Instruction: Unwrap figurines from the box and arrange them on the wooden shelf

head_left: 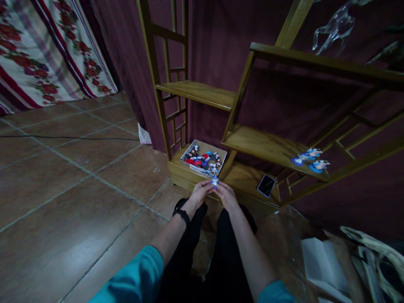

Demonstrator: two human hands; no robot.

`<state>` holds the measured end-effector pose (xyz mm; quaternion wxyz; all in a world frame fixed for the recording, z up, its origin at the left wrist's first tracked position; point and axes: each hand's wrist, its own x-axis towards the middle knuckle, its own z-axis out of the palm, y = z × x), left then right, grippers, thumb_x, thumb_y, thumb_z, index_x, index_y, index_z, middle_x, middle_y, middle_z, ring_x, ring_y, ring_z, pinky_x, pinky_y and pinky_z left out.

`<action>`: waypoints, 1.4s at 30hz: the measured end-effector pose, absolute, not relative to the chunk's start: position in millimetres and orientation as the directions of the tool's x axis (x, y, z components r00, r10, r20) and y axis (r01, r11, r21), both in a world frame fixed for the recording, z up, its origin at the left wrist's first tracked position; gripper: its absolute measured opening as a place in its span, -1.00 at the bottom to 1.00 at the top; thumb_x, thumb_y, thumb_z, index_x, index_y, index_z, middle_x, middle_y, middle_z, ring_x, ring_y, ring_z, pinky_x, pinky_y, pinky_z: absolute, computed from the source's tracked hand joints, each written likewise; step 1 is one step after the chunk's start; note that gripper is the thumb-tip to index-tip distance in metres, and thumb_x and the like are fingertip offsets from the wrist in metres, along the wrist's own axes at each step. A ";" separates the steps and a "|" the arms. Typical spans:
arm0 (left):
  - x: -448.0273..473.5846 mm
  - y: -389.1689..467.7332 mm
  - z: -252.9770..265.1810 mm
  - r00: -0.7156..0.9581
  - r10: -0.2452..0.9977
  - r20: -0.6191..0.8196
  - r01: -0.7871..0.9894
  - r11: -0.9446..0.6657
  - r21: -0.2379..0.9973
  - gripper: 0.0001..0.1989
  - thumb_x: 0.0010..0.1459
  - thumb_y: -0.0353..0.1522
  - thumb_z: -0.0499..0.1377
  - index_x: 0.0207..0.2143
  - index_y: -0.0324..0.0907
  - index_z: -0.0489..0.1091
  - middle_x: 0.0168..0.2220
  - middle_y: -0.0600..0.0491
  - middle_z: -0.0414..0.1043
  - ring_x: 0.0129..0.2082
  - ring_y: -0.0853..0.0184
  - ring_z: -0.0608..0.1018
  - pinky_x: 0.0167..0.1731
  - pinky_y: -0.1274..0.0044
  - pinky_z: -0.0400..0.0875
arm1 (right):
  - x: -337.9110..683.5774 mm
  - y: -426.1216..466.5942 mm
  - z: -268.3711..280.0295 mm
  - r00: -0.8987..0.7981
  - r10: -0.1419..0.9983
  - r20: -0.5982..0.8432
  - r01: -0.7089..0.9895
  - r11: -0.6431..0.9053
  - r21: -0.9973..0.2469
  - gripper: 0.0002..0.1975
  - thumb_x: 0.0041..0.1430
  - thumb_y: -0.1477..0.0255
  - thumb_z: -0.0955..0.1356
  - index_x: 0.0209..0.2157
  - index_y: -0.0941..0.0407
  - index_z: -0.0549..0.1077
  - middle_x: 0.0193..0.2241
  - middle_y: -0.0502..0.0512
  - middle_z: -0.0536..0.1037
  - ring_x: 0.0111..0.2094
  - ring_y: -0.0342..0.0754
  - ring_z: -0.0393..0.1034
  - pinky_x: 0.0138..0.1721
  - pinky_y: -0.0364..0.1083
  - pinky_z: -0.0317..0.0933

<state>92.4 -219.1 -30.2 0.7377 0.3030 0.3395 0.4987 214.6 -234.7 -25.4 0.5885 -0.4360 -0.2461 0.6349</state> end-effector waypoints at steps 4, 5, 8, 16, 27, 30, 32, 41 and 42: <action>91.8 -221.3 -29.8 0.273 0.946 -0.174 -0.543 0.301 0.784 -0.67 -0.17 -0.42 0.31 -0.26 -0.30 0.47 -0.32 -0.08 0.49 -0.41 0.41 0.50 -0.33 0.56 0.36 | 217.6 -232.0 -28.8 0.067 0.951 -0.302 -0.544 -0.219 -0.810 -0.78 -0.15 0.50 0.40 -0.35 0.15 0.45 -0.42 0.05 0.56 -0.41 -0.13 0.44 -0.33 -0.13 0.36; 91.7 -221.4 -29.8 0.273 0.947 -0.169 -0.544 0.297 0.785 -0.67 -0.17 -0.41 0.30 -0.26 -0.30 0.47 -0.32 -0.08 0.49 -0.40 0.40 0.50 -0.33 0.56 0.36 | 218.3 -231.6 -29.1 0.065 0.949 -0.308 -0.544 -0.225 -0.808 -0.79 -0.15 0.50 0.40 -0.35 0.15 0.45 -0.42 0.05 0.56 -0.42 -0.14 0.44 -0.34 -0.14 0.35; 91.7 -220.9 -30.2 0.268 0.951 -0.155 -0.543 0.282 0.791 -0.65 -0.16 -0.42 0.30 -0.23 -0.31 0.46 -0.31 -0.10 0.49 -0.40 0.39 0.50 -0.33 0.56 0.36 | 219.3 -231.2 -28.6 0.061 0.947 -0.315 -0.535 -0.235 -0.811 -0.78 -0.15 0.50 0.38 -0.34 0.14 0.45 -0.41 0.05 0.56 -0.42 -0.14 0.44 -0.35 -0.15 0.35; 89.8 -220.8 -29.6 0.197 0.976 -0.097 -0.525 0.188 0.830 -0.60 -0.19 -0.44 0.29 -0.20 -0.26 0.45 -0.32 -0.05 0.49 -0.39 0.38 0.49 -0.33 0.56 0.33 | 216.7 -236.6 -21.2 0.107 0.963 -0.248 -0.422 -0.182 -0.888 -0.72 -0.16 0.35 0.42 -0.33 0.13 0.46 -0.37 0.05 0.55 -0.38 -0.11 0.44 -0.30 -0.10 0.34; 83.2 -219.9 -28.5 0.153 0.986 -0.073 -0.437 0.134 0.890 -0.74 -0.20 -0.41 0.30 -0.35 -0.27 0.48 -0.39 0.00 0.51 -0.41 0.39 0.48 -0.31 0.55 0.32 | 222.6 -233.2 -25.8 0.105 0.993 -0.047 -0.117 -0.035 -0.992 -0.75 -0.16 0.27 0.40 -0.40 0.11 0.50 -0.43 -0.02 0.52 -0.44 -0.11 0.38 -0.36 -0.13 0.31; 80.9 -221.9 -25.4 0.192 0.978 -0.075 -0.423 0.152 0.893 -0.72 -0.21 -0.40 0.31 -0.34 -0.28 0.47 -0.37 -0.03 0.51 -0.39 0.38 0.49 -0.29 0.55 0.33 | 226.9 -234.4 -25.2 0.077 0.997 -0.004 -0.039 -0.001 -0.999 -0.77 -0.11 0.26 0.37 -0.39 0.10 0.50 -0.42 -0.01 0.52 -0.43 -0.11 0.36 -0.38 -0.15 0.29; 79.0 -223.3 -22.8 0.238 0.967 -0.088 -0.417 0.184 0.890 -0.70 -0.20 -0.38 0.31 -0.33 -0.29 0.47 -0.36 -0.04 0.51 -0.41 0.37 0.49 -0.31 0.54 0.34 | 229.8 -235.7 -23.8 0.048 0.999 0.001 -0.012 0.002 -1.000 -0.77 -0.10 0.26 0.37 -0.41 0.10 0.50 -0.43 -0.01 0.51 -0.43 -0.11 0.35 -0.38 -0.16 0.28; 72.8 -225.9 -16.1 0.386 0.916 -0.108 -0.314 0.240 0.919 -0.73 -0.16 -0.34 0.30 -0.37 -0.31 0.47 -0.46 -0.03 0.50 -0.49 0.40 0.49 -0.39 0.57 0.36 | 243.4 -246.3 -16.5 -0.071 0.997 -0.009 0.046 -0.005 -0.999 -0.80 -0.09 0.28 0.38 -0.41 0.09 0.49 -0.49 -0.04 0.48 -0.45 -0.12 0.31 -0.34 -0.16 0.22; 72.8 -226.3 -15.8 0.396 0.912 -0.107 -0.301 0.239 0.923 -0.73 -0.17 -0.34 0.30 -0.37 -0.31 0.47 -0.46 -0.03 0.50 -0.49 0.40 0.49 -0.39 0.58 0.36 | 244.4 -248.2 -15.2 -0.084 0.996 -0.012 0.057 -0.007 -0.998 -0.80 -0.09 0.28 0.38 -0.41 0.09 0.49 -0.49 -0.03 0.48 -0.44 -0.12 0.31 -0.33 -0.16 0.22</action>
